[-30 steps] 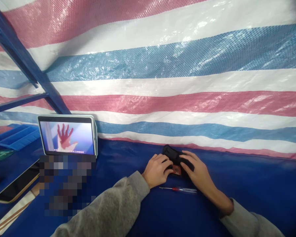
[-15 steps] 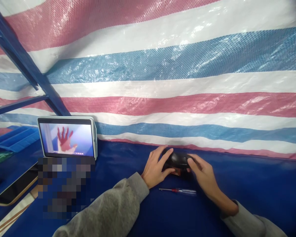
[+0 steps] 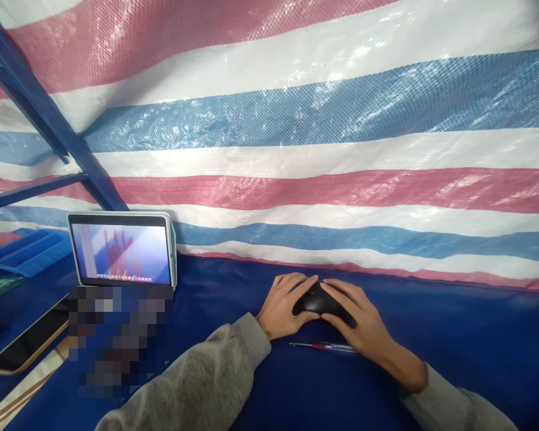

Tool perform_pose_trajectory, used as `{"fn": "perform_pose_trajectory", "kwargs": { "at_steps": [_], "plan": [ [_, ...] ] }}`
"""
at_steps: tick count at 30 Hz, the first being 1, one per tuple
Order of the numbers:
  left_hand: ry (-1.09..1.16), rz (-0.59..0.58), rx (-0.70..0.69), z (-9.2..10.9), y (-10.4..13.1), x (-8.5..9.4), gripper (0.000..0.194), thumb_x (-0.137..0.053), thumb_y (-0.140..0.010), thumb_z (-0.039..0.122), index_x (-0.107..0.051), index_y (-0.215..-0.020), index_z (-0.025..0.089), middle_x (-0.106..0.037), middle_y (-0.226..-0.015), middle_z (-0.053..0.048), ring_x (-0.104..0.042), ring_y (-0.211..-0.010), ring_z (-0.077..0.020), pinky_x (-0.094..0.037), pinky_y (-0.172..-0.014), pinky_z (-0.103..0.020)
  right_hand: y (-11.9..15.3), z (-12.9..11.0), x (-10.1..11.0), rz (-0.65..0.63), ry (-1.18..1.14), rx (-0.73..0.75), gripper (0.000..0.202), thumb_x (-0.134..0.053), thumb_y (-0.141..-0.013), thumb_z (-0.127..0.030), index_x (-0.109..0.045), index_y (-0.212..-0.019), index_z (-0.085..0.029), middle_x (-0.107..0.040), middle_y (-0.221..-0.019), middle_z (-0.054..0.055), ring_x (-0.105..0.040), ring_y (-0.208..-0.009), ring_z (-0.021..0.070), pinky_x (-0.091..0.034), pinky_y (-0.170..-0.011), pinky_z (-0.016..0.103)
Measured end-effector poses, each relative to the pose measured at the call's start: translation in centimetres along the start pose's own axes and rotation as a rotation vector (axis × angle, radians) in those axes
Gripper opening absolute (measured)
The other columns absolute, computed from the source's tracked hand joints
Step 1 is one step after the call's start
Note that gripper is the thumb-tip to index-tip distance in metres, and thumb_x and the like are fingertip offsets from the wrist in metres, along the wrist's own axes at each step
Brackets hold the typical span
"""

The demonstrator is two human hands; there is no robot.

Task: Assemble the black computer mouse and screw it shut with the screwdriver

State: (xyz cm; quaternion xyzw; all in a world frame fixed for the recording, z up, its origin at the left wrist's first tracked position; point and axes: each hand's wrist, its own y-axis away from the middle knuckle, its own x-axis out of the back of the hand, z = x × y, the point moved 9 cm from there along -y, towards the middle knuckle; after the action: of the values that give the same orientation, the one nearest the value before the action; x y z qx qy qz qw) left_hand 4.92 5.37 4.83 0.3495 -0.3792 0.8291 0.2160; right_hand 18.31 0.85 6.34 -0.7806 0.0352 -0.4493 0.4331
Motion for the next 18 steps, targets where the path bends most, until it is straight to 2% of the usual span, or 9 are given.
{"fn": "perform_pose_trajectory", "kwargs": {
  "at_steps": [4,7,13,18],
  "plan": [
    [0.061,-0.13,0.109,-1.2,-0.1,-1.1,0.095,-0.074,-0.074,0.056,-0.023,-0.15,0.03,-0.044,-0.142,-0.01,-0.041,-0.131,-0.0307,-0.031,-0.109,-0.048,0.3,1.0,0.0,-0.006,0.035,-0.07,0.046,-0.059,-0.087,-0.034,-0.055,-0.132,-0.024,-0.06,-0.123,0.012,-0.059,-0.107,0.0264,-0.051,-0.09,0.043],
    [0.1,-0.196,0.131,-1.3,-0.2,-1.7,0.1,-0.077,-0.072,0.05,-0.018,-0.15,0.031,-0.048,-0.14,-0.009,-0.043,-0.129,-0.0301,-0.03,-0.109,-0.048,0.5,1.3,-0.3,-0.037,0.021,-0.078,0.046,-0.058,-0.088,-0.034,-0.054,-0.132,-0.023,-0.06,-0.122,0.012,-0.059,-0.106,0.0255,-0.051,-0.089,0.041],
    [0.078,-0.178,0.123,-1.2,-0.3,-1.7,0.092,-0.077,-0.074,0.044,-0.024,-0.147,0.031,-0.054,-0.134,-0.007,-0.05,-0.122,-0.0277,-0.03,-0.108,-0.048,0.9,1.5,-1.3,-0.133,0.015,-0.091,0.046,-0.056,-0.09,-0.033,-0.053,-0.135,-0.026,-0.058,-0.126,0.011,-0.058,-0.11,0.0251,-0.051,-0.09,0.042],
    [0.081,-0.177,0.129,-1.4,-0.3,-1.8,0.098,-0.08,-0.07,0.042,-0.023,-0.148,0.03,-0.052,-0.135,-0.007,-0.048,-0.125,-0.0281,-0.032,-0.107,-0.048,1.1,1.4,-1.8,-0.172,0.0,-0.068,0.045,-0.054,-0.09,-0.033,-0.053,-0.135,-0.026,-0.058,-0.127,0.01,-0.057,-0.113,0.0246,-0.051,-0.091,0.04]
  ]
}}
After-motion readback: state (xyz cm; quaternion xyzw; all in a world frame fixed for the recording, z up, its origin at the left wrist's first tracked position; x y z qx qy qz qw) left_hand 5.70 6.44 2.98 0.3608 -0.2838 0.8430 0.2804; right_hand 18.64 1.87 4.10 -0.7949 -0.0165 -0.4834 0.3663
